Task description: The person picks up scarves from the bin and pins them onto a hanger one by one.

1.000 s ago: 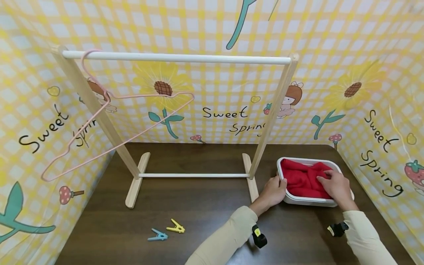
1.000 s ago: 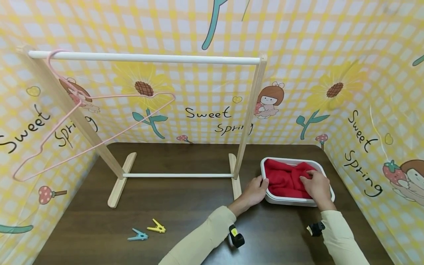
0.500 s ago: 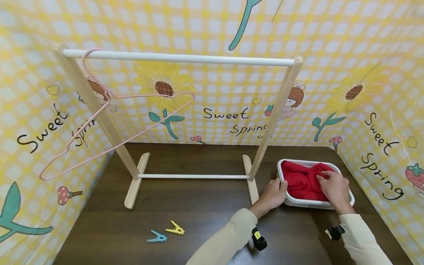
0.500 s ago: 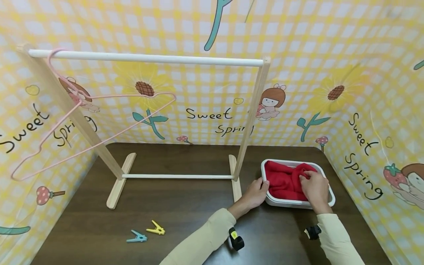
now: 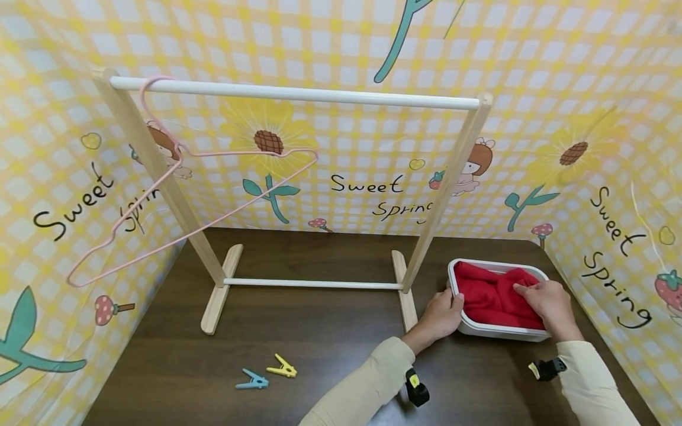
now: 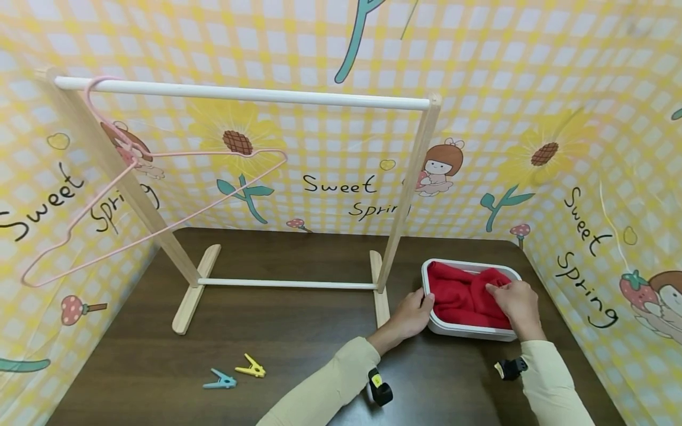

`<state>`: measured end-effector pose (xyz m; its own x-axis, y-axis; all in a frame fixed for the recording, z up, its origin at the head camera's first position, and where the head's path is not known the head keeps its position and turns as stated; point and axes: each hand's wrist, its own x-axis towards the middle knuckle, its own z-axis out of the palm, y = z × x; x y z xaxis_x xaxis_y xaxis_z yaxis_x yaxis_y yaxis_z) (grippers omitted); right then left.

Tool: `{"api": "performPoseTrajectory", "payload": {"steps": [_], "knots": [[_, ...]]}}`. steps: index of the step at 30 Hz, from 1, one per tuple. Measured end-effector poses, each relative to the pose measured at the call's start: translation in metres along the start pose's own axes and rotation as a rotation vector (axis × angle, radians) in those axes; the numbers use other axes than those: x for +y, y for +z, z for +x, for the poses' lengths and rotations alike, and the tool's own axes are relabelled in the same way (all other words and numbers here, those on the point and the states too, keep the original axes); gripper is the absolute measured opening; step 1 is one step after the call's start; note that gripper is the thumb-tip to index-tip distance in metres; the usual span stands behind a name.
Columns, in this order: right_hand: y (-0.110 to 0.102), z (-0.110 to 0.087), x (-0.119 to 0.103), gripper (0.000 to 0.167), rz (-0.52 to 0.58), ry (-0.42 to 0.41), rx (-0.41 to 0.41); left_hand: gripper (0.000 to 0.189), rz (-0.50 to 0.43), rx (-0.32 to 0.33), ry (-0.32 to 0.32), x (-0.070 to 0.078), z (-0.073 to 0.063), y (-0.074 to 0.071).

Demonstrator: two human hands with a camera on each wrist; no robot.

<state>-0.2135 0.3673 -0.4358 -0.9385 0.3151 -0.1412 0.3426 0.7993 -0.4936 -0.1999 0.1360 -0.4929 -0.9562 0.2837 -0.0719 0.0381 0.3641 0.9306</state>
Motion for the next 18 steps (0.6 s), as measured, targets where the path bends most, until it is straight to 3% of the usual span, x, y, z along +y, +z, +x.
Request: {"api": "performPoseTrajectory", "payload": {"steps": [6, 18], "knots": [[0.0, 0.005, 0.002, 0.047, -0.101, -0.053, -0.084, 0.039, -0.003, -0.009, -0.018, 0.001, -0.001, 0.001], [0.012, 0.007, 0.001, 0.038, -0.085, -0.094, 0.021, 0.03, -0.037, 0.008, 0.005, 0.002, 0.002, 0.001]]}}
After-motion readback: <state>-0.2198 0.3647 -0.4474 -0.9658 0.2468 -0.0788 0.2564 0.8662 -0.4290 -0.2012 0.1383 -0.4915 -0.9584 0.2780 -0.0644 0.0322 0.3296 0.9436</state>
